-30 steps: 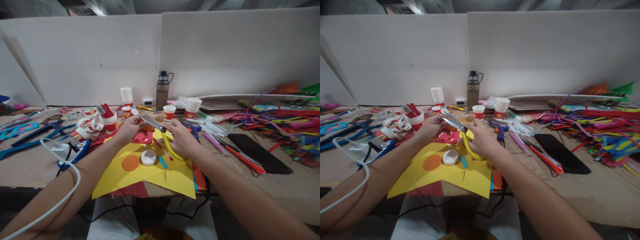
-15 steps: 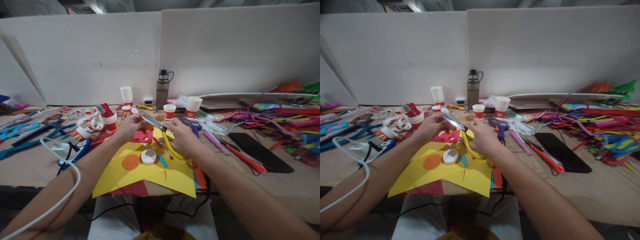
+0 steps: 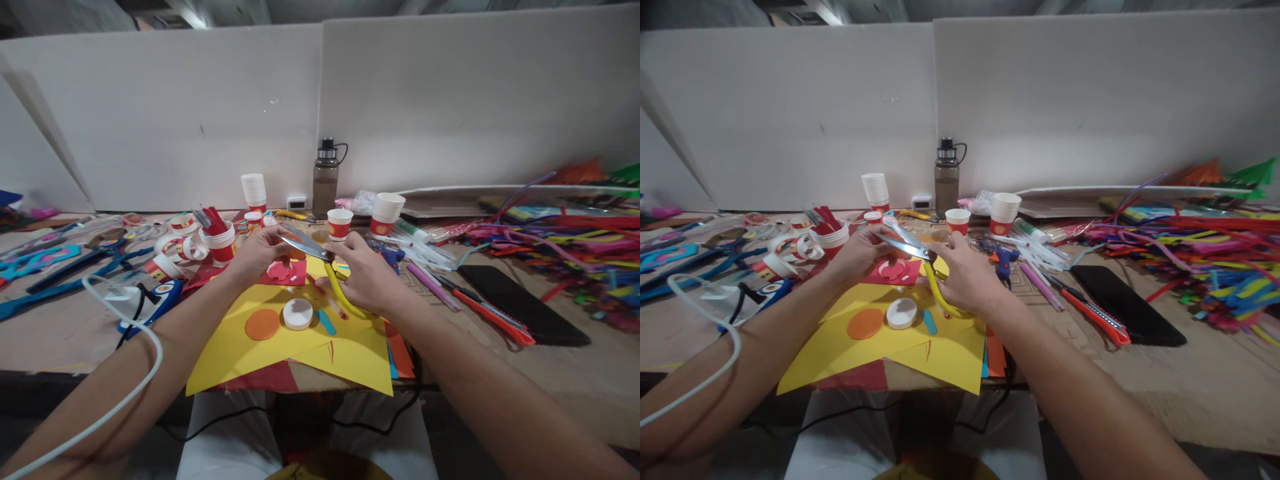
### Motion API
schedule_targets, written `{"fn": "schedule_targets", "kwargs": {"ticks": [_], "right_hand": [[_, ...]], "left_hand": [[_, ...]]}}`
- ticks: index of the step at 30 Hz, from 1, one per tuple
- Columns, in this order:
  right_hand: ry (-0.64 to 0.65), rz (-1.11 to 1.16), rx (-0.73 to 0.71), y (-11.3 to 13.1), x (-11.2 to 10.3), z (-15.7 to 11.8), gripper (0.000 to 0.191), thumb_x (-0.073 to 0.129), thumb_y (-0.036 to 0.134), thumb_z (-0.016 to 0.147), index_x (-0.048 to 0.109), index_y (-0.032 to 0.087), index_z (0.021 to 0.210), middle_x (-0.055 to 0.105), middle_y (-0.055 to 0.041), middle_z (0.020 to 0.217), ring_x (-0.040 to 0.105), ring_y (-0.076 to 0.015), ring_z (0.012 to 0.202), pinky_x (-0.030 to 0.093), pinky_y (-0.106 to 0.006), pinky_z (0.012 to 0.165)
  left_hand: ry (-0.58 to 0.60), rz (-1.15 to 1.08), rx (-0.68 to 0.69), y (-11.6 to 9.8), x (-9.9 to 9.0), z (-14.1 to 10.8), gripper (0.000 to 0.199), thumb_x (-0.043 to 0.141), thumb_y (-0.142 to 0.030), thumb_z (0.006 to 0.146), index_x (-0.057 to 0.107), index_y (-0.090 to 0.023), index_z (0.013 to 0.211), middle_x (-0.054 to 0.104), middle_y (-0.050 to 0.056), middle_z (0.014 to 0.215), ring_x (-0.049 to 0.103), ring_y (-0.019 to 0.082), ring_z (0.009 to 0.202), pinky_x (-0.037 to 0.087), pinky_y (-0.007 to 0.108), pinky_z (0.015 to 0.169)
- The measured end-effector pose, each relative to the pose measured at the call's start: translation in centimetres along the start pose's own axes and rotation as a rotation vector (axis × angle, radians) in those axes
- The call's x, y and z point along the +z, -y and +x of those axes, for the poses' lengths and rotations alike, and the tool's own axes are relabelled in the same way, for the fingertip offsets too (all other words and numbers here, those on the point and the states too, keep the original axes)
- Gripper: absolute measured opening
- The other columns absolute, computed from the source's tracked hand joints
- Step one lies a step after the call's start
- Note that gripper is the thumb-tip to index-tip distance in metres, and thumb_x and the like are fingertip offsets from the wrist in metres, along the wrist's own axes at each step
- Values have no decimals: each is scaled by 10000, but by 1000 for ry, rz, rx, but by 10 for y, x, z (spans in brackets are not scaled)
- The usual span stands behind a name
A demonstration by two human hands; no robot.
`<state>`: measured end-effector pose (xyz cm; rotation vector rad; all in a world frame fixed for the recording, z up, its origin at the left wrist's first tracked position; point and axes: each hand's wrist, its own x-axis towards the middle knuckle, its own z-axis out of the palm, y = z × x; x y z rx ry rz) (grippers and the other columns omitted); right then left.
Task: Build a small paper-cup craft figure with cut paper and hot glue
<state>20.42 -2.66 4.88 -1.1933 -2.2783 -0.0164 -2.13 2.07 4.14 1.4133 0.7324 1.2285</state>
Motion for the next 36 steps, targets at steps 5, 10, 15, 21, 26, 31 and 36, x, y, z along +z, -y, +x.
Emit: {"fn": "schedule_targets", "kwargs": {"ticks": [5,10,15,21,26,31,36], "right_hand": [[9,29,-13,0,1,-1,489,626,520,820,565,234,1213,508,-97,1053,575,-229,890,530,-401,750],[18,44,-21,0,0,-1,467,622,495,829,574,228,1210,528,-105,1056,589,-231,888,533,-414,763],[17,28,-17,0,0,0,468,613,478,839,583,209,1220,552,-118,1081,600,-241,917,533,-420,779],[2,-18,-32,1,0,0,469,623,492,828,607,198,1193,567,-116,1037,601,-231,854,524,-399,737],[2,-65,-22,1,0,0,478,614,516,828,615,195,1184,564,-117,1028,595,-227,826,514,-389,712],[-7,-66,-23,0,1,0,469,608,527,830,617,209,1175,564,-108,1011,593,-226,826,504,-381,709],[-9,-65,-38,-1,2,0,491,621,512,827,603,199,1204,569,-106,1007,591,-225,816,502,-377,713]], "left_hand": [[2,42,-11,5,0,1,263,813,-273,651,626,-130,769,684,36,647,675,164,597,456,215,463],[14,70,5,5,0,1,245,808,-268,660,630,-130,756,683,32,633,651,142,569,453,214,476],[29,87,8,3,0,0,236,797,-288,681,648,-120,756,690,42,661,617,112,546,448,207,481],[11,96,3,3,-1,-1,239,792,-310,683,669,-126,776,674,38,655,595,107,530,444,214,477],[4,89,-15,2,0,-1,203,787,-274,674,676,-132,765,667,33,658,585,100,530,440,207,473],[-45,65,-27,4,-1,0,201,799,-223,628,677,-143,766,656,14,643,595,102,545,427,196,470],[-45,89,2,6,-2,1,192,772,-209,665,699,-149,833,668,12,664,577,89,541,414,198,479]]}}
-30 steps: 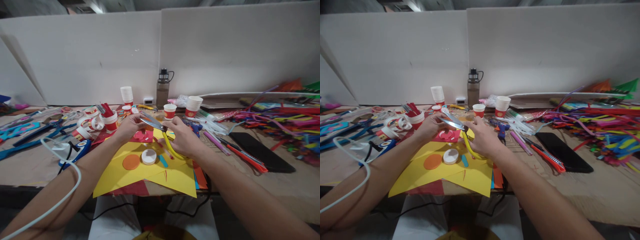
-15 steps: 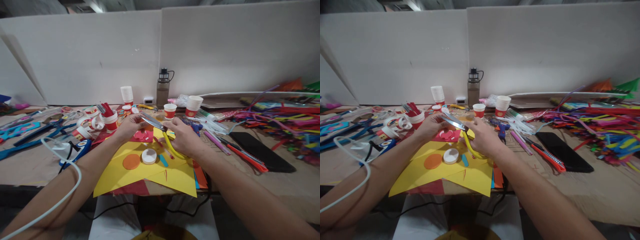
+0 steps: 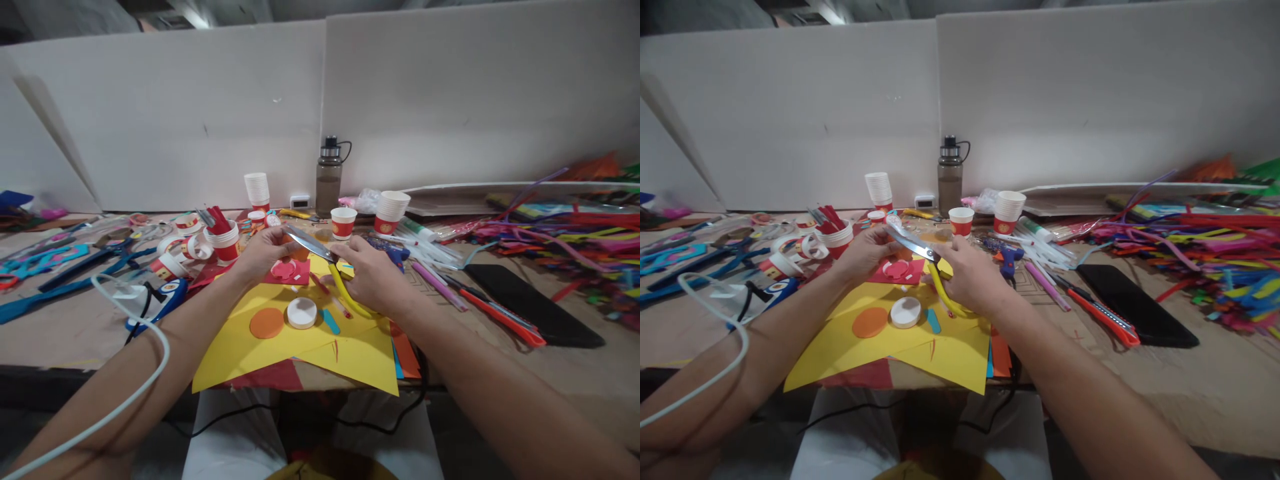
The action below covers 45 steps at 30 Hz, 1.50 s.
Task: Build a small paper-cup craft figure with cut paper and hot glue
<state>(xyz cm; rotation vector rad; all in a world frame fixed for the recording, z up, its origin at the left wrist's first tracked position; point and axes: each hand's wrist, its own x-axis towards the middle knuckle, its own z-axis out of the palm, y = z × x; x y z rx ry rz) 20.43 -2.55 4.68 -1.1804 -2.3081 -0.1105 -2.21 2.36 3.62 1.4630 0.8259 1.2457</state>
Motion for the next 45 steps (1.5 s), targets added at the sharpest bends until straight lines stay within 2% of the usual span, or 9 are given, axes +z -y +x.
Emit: {"fn": "schedule_targets", "kwargs": {"ticks": [7,13,21,28,38,42,45], "right_hand": [[9,26,38,3,-3,0,482,603,549,824,581,236,1189,520,-101,1051,579,-222,839,517,-392,717],[18,69,38,2,-1,0,468,611,538,825,571,253,1194,517,-97,1053,578,-229,877,530,-411,739],[46,95,38,2,-3,0,472,614,503,834,572,236,1221,546,-106,1079,595,-243,908,531,-438,776],[44,94,7,1,-3,-1,483,594,512,850,571,217,1233,558,-107,1051,597,-232,890,526,-409,766],[28,12,13,3,-3,0,475,623,505,831,610,196,1192,590,-123,1060,607,-237,846,511,-390,735],[13,27,16,2,-3,0,468,619,511,833,625,198,1181,611,-124,1038,614,-241,836,500,-382,735],[-20,133,20,-2,-2,2,463,621,526,828,645,186,1142,636,-115,1008,617,-251,899,488,-373,789]], "left_hand": [[-2,-2,27,-4,-1,1,192,803,-232,641,697,-143,775,635,-3,590,519,69,489,384,204,494],[-50,48,-24,-6,5,-1,239,828,-251,598,710,-142,775,687,19,659,565,88,516,386,211,507],[-25,61,2,0,1,0,228,809,-262,636,721,-155,817,703,23,721,583,90,566,408,207,533],[-20,61,13,-3,2,-1,209,818,-251,623,700,-150,763,630,-13,609,510,76,504,392,216,512],[-21,41,7,-4,3,-2,209,813,-250,606,724,-141,760,599,-18,568,465,66,494,358,212,501],[-32,21,5,-2,0,0,251,819,-227,586,722,-150,804,645,-10,652,518,72,549,380,199,523],[-55,4,7,-1,-2,1,276,827,-247,582,710,-147,811,662,-3,712,548,77,590,394,191,532]]}}
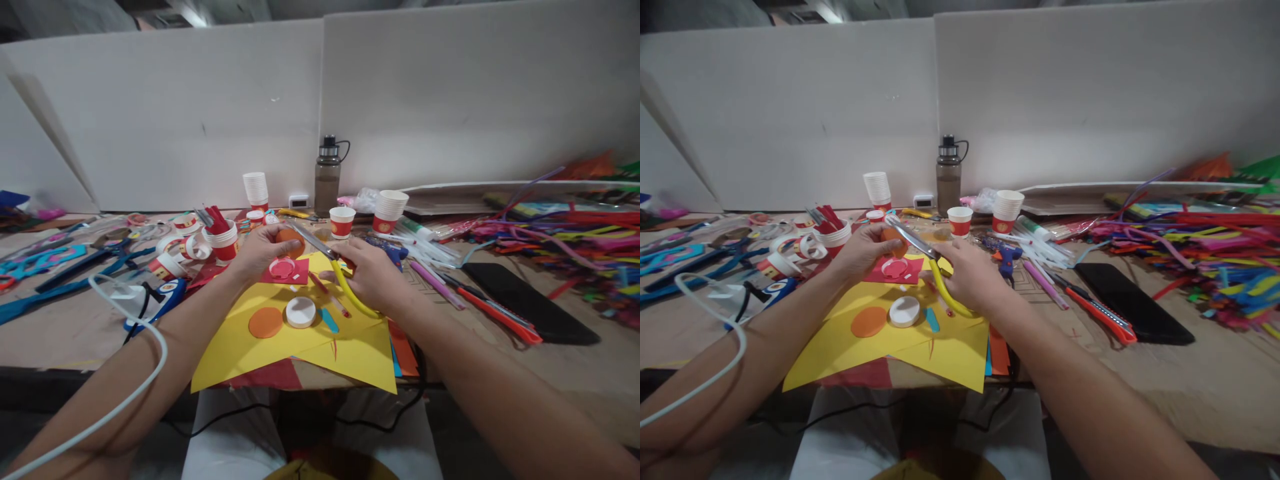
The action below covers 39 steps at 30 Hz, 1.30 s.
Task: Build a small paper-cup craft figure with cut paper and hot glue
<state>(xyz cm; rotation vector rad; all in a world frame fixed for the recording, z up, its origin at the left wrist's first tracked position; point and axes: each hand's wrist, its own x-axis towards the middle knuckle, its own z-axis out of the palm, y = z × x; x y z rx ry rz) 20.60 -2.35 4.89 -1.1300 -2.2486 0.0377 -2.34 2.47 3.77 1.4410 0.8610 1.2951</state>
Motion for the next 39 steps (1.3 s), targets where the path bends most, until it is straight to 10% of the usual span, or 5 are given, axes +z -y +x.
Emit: {"fn": "schedule_targets", "kwargs": {"ticks": [23,30,39], "right_hand": [[1,150,158,-14,7,5,463,592,488,853,608,171,1191,607,-113,1097,559,-247,1020,425,-362,897],[34,72,278,-8,4,5,421,587,491,851,636,173,1123,613,-114,1021,571,-245,938,444,-358,816],[65,64,319,-9,6,5,461,633,511,812,647,179,1132,620,-123,1034,575,-265,961,452,-391,829]], "left_hand": [[-86,336,-7,-7,8,-10,351,763,-421,676,737,-155,903,715,22,799,590,127,659,458,259,650],[-34,668,246,2,7,-5,280,502,-305,898,708,-178,1038,739,54,910,654,167,818,505,297,783],[-15,772,537,-1,6,-6,350,498,-120,853,680,-225,1133,654,74,1215,562,194,1170,392,383,1065]]}}
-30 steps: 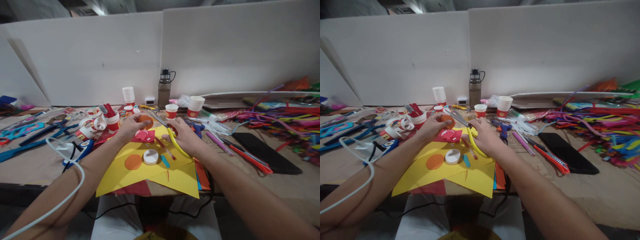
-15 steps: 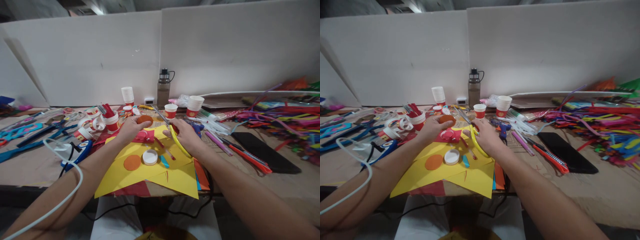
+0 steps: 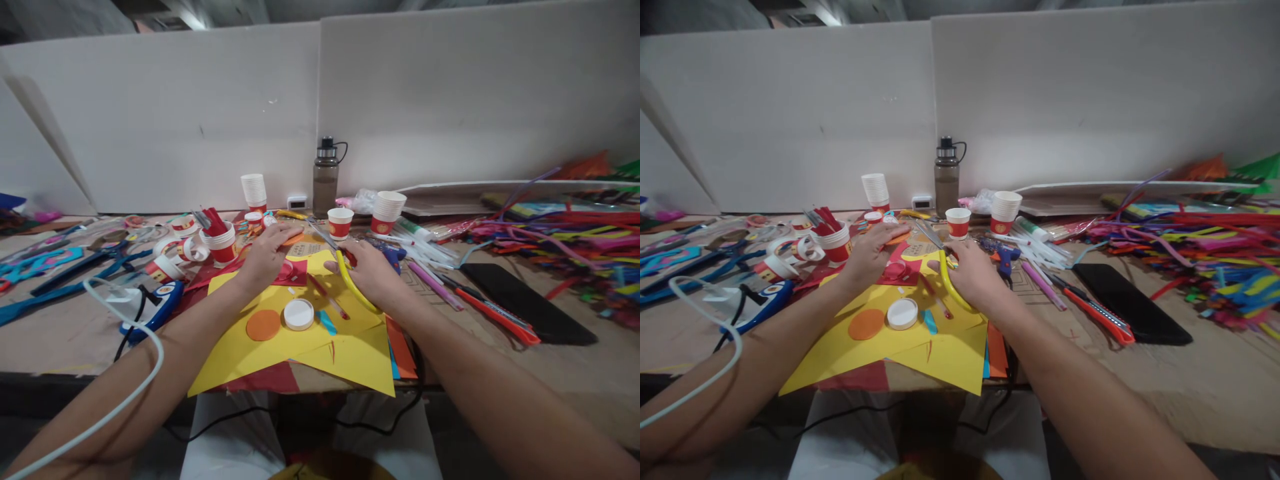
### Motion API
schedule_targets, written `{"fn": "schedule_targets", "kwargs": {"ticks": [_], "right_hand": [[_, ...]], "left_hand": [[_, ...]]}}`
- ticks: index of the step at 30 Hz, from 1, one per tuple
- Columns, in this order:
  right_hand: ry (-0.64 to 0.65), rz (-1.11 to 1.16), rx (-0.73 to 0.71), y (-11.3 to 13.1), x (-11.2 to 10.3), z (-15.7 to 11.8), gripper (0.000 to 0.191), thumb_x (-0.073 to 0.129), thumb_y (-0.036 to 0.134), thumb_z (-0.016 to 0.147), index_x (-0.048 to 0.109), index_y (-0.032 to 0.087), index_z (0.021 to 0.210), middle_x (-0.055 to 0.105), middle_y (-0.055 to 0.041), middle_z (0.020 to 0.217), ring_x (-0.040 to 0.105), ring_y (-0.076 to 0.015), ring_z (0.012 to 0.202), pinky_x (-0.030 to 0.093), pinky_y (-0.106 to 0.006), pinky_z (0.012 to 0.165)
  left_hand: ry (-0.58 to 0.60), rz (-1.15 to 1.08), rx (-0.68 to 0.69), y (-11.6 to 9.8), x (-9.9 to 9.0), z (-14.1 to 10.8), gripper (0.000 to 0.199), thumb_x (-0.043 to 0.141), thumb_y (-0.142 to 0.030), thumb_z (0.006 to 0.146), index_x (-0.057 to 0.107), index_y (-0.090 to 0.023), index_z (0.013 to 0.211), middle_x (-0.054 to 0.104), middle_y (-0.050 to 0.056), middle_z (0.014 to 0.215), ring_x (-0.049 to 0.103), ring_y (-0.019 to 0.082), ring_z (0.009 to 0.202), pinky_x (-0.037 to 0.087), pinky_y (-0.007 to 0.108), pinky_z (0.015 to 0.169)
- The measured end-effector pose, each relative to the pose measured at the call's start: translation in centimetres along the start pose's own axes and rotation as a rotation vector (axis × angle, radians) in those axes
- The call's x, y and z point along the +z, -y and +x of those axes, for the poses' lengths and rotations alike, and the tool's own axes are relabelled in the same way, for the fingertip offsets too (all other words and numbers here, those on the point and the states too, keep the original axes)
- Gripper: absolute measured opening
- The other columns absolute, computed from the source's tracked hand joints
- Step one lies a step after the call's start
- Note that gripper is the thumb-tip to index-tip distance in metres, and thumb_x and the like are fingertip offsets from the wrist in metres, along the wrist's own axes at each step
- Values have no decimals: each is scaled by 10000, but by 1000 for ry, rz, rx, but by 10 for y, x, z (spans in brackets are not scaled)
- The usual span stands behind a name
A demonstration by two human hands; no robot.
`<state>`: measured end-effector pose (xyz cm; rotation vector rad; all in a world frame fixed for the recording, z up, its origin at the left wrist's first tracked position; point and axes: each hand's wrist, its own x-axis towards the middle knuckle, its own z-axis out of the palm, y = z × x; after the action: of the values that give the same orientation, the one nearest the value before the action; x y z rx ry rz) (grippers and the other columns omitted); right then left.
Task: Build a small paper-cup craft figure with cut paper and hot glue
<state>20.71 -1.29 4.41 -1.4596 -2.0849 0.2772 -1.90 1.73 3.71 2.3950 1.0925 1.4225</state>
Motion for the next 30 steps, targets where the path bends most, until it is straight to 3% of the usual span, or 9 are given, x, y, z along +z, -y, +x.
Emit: {"fn": "schedule_targets", "kwargs": {"ticks": [3,7,12,17,20,22,25,27,30], "right_hand": [[-17,28,-74,-3,3,1,493,635,530,804,631,189,1160,617,-125,1081,574,-275,1011,456,-406,857],[-11,99,-175,-4,5,1,488,629,523,815,616,190,1171,604,-125,1113,570,-271,1059,446,-414,920],[-4,100,-215,2,2,-4,531,636,528,808,588,195,1220,555,-116,1084,568,-264,1026,458,-416,925],[-25,-17,-232,7,-3,-8,528,623,525,816,577,208,1237,514,-118,1073,566,-269,986,489,-426,864],[-76,-40,-230,5,-4,-8,510,632,524,807,583,224,1216,512,-118,1084,566,-272,964,498,-425,819],[-102,14,-191,4,-4,-7,501,641,530,796,593,217,1184,526,-106,1043,569,-260,917,496,-419,791],[-83,283,-90,6,1,-4,439,610,549,810,610,192,1065,553,-55,862,571,-210,775,498,-376,704],[-8,580,5,11,6,-2,423,574,560,829,581,199,1050,531,-1,712,544,-164,618,483,-320,576],[37,943,51,21,16,2,430,613,531,808,538,222,1098,548,28,671,533,-134,532,467,-279,500]], "left_hand": [[-8,-93,-86,-3,1,1,224,567,-193,838,714,-205,1007,693,73,1074,614,209,1040,456,365,972],[87,-414,-388,-3,3,-1,237,640,-332,807,673,-166,973,691,35,814,616,148,639,504,273,625],[67,-711,-451,0,2,-2,287,694,-411,771,660,-172,925,665,19,777,551,87,572,450,207,542],[50,-645,-415,-2,-1,0,201,711,-352,758,707,-191,879,660,14,747,558,102,628,474,225,599],[-44,-472,-301,-6,-1,0,121,687,-262,765,743,-207,858,686,21,769,595,136,722,498,257,703],[-103,-377,-260,-7,-1,0,178,634,-233,802,752,-224,935,716,30,869,620,149,780,506,269,754],[-88,-293,-217,-8,0,-2,323,552,-205,852,701,-249,1135,706,49,1108,651,158,825,532,292,774],[-58,-214,-132,-9,3,-3,371,528,-154,847,682,-254,1169,670,49,1216,649,185,987,518,339,905],[-32,-75,-5,-14,9,-4,407,498,-102,840,672,-247,1177,630,51,1291,542,205,1235,378,421,1108]]}}
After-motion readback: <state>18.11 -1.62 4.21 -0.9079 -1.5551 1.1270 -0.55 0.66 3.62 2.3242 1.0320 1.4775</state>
